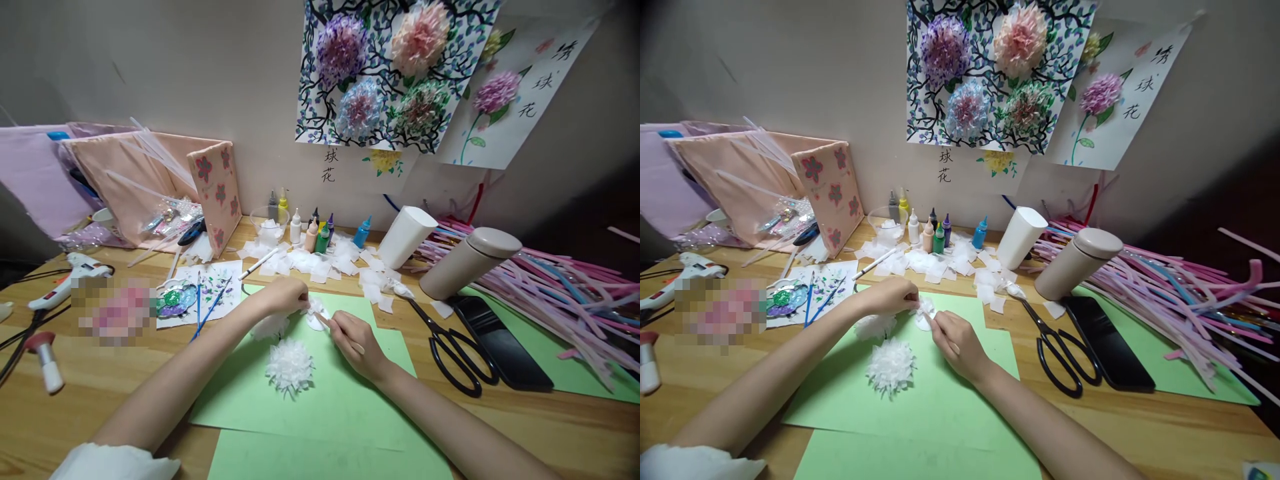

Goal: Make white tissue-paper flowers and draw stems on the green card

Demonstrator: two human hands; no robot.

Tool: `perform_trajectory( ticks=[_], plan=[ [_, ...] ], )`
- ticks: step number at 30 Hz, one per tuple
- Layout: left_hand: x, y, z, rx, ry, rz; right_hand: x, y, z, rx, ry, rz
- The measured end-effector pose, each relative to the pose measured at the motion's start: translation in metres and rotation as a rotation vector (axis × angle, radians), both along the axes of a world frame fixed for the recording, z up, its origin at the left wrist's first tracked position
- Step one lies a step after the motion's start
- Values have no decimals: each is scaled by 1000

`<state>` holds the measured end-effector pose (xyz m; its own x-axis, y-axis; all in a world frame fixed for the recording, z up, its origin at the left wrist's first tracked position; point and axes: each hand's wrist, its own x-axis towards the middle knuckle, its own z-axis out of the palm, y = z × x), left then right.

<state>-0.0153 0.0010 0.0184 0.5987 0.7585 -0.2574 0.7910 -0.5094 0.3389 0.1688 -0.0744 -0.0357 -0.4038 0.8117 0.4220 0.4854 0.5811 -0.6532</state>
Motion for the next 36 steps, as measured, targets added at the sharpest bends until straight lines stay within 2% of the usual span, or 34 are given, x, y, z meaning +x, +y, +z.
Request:
perform_trajectory(
  ticks=[3, 5, 8, 10, 14, 17, 22, 31, 36],
  plan=[
    [-10, 6, 6, 10, -26, 24, 2, -2, -1, 32, 45, -8],
    [-21, 14, 8, 92, -28, 96, 4, -3, -3, 76, 93, -10],
    [-38, 27, 5, 266, 20, 261, 6, -4, -6, 123, 138, 5],
    [-46, 33, -1, 333, 53, 293, 6, -4, -7, 128, 148, 9],
    [-49, 39, -13, 317, 78, 253, 6, -3, -6, 131, 146, 19],
    [-47, 41, -17, 345, 72, 251, 6, -3, -5, 137, 144, 28],
    [-48, 42, -16, 362, 70, 244, 6, -4, -5, 142, 144, 19],
    [-46, 42, -18, 250, -119, 412, 7, -4, -4, 142, 158, 15],
    [-45, 40, -6, 211, -259, 417, 8, -3, -6, 121, 190, -5]
  ],
)
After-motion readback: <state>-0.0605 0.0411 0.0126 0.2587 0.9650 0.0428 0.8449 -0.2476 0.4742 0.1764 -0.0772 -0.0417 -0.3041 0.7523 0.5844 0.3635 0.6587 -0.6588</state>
